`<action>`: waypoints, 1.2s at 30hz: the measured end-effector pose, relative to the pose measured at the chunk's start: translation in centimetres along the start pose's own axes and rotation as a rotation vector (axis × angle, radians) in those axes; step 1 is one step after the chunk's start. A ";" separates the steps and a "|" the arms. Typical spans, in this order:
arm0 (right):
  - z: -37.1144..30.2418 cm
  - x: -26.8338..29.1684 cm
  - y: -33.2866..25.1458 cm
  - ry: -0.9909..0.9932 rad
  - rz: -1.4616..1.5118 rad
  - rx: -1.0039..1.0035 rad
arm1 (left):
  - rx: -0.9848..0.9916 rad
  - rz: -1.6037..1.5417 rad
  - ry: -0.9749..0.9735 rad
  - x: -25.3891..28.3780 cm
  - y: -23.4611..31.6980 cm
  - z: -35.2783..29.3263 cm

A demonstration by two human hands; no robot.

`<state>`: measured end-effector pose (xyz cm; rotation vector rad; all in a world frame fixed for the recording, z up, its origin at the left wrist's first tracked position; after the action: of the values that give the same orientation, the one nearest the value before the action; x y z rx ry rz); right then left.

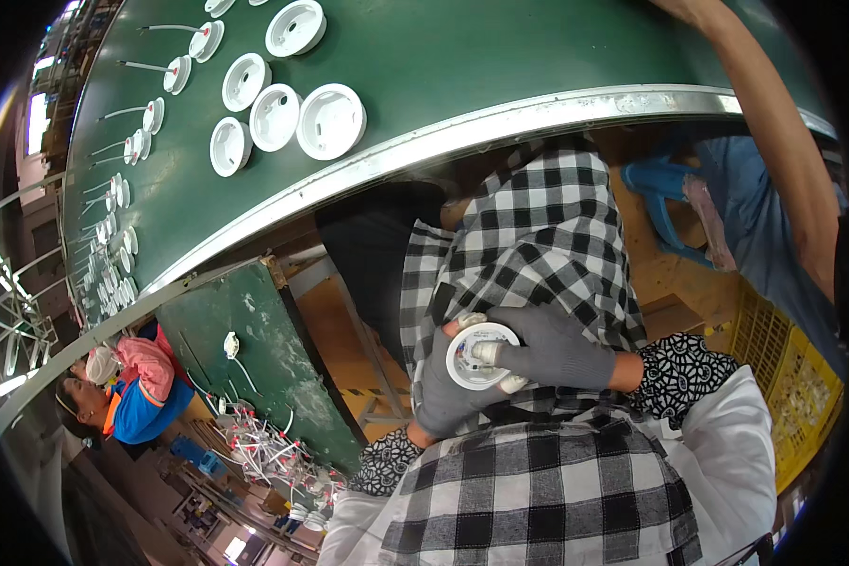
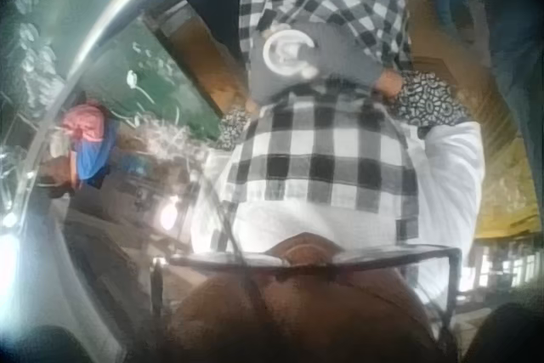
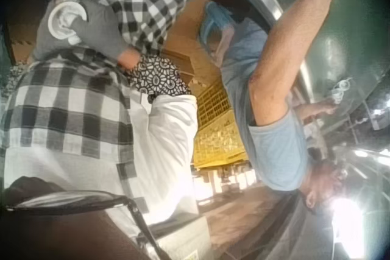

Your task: Assemble LED light bulb components by inserting and securing internal wiring and LED boards into plastic housings.

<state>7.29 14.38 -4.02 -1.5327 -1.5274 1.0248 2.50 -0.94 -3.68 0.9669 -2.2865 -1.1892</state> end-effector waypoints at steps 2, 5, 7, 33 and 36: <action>0.1 0.3 -0.7 -0.117 0.046 -0.045 | -0.038 0.050 -0.007 0.2 0.3 0.1; 0.3 0.7 -1.7 -0.210 0.096 -0.071 | -0.057 0.116 -0.046 0.7 0.4 0.1; 0.2 0.7 -1.8 -0.177 0.135 -0.016 | -0.039 0.131 -0.077 0.9 0.3 0.1; 0.3 3.0 -3.5 -0.044 -0.079 0.131 | -0.292 0.056 -0.106 1.1 2.7 2.0; 0.5 8.6 -7.4 0.276 -0.212 0.422 | -0.543 0.189 0.255 3.4 3.5 1.9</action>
<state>3.55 23.17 2.10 -1.1363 -1.1632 0.9007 -2.40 -0.97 -1.73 0.6367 -1.6801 -1.4041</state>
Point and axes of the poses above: each hand's wrist, its own z-axis towards the middle knuckle, its own x-axis out of the back of the hand, y = z × x, the point moved 3 cm from there along z, towards the middle knuckle
